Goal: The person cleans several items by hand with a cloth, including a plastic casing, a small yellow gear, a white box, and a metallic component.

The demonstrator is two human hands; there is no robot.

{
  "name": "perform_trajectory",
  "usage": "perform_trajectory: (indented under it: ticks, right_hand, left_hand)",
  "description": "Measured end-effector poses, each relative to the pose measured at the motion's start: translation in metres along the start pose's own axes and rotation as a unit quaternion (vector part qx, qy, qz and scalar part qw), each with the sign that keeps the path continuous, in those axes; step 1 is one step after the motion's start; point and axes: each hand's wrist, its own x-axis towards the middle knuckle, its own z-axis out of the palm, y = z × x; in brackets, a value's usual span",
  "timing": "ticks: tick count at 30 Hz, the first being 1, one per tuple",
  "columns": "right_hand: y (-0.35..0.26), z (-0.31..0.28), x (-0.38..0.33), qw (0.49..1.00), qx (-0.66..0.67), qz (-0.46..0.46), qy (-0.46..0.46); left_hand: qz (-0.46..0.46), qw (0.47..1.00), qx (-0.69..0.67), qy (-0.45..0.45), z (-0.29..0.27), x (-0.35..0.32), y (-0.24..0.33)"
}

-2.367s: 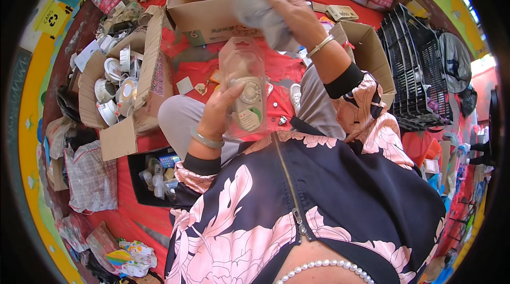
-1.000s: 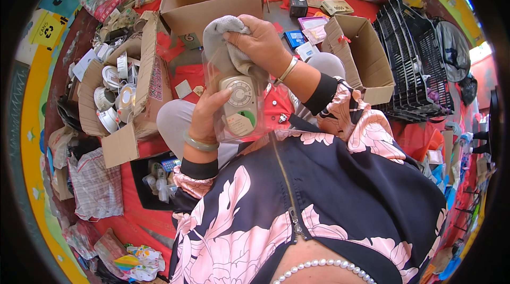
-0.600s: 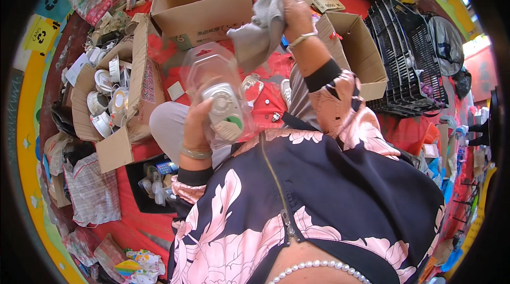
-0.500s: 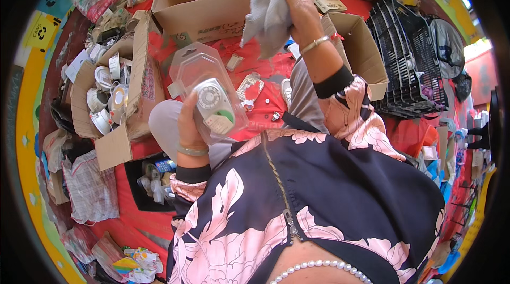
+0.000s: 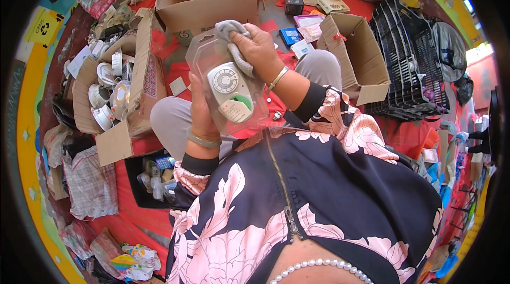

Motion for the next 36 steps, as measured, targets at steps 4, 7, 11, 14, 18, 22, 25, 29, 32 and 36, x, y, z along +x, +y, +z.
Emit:
perform_trajectory:
  ticks: [4,7,11,14,18,22,25,29,32,36]
  right_hand:
    - [-0.021,-0.034,0.029,0.987,0.114,0.099,0.057]
    - [-0.028,-0.038,0.035,0.998,0.042,-0.01,-0.052]
    - [-0.055,0.002,0.013,0.909,-0.249,-0.321,-0.096]
    - [-0.065,0.03,-0.001,0.874,-0.318,-0.344,-0.131]
    - [-0.057,0.04,-0.007,0.842,-0.362,-0.353,-0.188]
    - [-0.048,0.036,-0.022,0.806,-0.387,-0.348,-0.282]
    - [-0.049,0.03,-0.044,0.782,-0.396,-0.354,-0.328]
    - [-0.057,0.026,-0.05,0.767,-0.434,-0.317,-0.35]
    - [-0.069,0.017,-0.05,0.759,-0.398,-0.288,-0.428]
    - [-0.086,-0.009,-0.019,0.79,-0.231,-0.27,-0.499]
  left_hand:
    - [0.018,0.999,-0.035,0.018,-0.001,-0.009,0.013]
    - [0.061,0.995,0.009,0.083,-0.005,0.002,0.016]
    - [0.085,0.993,0.033,0.07,-0.016,0.019,0.009]
    - [0.11,0.992,0.04,0.043,-0.004,0.024,0.003]
    - [0.094,0.993,0.026,0.064,-0.017,0.027,0.002]
    - [0.097,0.992,-0.012,0.081,-0.028,0.029,0.004]
    - [0.105,0.99,-0.029,0.087,-0.04,0.034,0.009]
    - [0.121,0.987,-0.025,0.104,-0.037,0.031,0.01]
    - [0.166,0.978,-0.026,0.123,-0.031,0.029,0.01]
    - [0.229,0.967,0.017,0.113,-0.022,0.019,0.035]
